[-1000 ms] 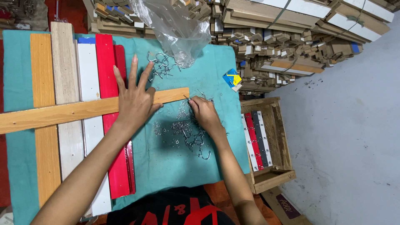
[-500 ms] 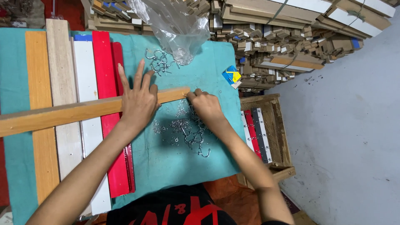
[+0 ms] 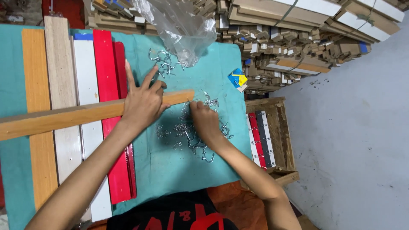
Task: The person inserts metal hooks into pre-drilled holes along a wooden plank. They hold the plank steady with one hand and push each hook into place with the other, working sequentially along the length of the plank.
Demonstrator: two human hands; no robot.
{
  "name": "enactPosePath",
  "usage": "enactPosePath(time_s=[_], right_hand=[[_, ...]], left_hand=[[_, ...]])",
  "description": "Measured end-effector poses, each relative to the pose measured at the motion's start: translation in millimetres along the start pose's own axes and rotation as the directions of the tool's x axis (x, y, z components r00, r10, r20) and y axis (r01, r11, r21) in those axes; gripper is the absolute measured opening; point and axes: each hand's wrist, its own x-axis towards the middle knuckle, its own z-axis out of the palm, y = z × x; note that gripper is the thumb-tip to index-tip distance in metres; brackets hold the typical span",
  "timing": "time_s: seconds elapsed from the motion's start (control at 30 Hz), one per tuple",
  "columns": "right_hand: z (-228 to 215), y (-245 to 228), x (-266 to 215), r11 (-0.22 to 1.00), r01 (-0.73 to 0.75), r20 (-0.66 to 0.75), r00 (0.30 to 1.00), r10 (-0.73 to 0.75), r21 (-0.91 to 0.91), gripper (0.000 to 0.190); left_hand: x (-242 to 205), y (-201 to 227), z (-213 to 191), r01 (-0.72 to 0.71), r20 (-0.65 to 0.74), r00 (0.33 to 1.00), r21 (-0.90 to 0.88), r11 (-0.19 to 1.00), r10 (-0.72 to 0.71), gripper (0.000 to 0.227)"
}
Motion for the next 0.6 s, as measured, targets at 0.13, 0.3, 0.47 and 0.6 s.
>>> enactPosePath(time_s=[0.13,0.3,0.47,0.6], right_hand=[[7.8,24.0,13.2,0.901,-0.172,0.125,0.983,0.133,0.397,0.019],[15.5,38.5,19.5,0.766,-0.200,0.202,0.975,0.093,0.611,0.032],[22.0,10.5,-0.2,0.975,0.123,-0.156,0.976,-0.153,-0.185,0.006],[0.8,7.2,3.1,0.996,0.021,-0.078,0.997,-0.014,0.087,0.018]], left_hand=[[3.5,-2.1,-1.1,-0.015,-0.002,1.000,-0.018,1.000,0.015,0.041],[5.7,-0.9,-6.0,-0.002,0.076,0.997,-0.034,0.999,0.005,0.041],[7.0,-2.5,-4.4,-0.005,0.093,0.996,-0.046,0.999,0.009,0.039],[6.8,-2.3,-2.7,0.002,0.091,0.996,-0.044,0.999,0.002,0.038]])
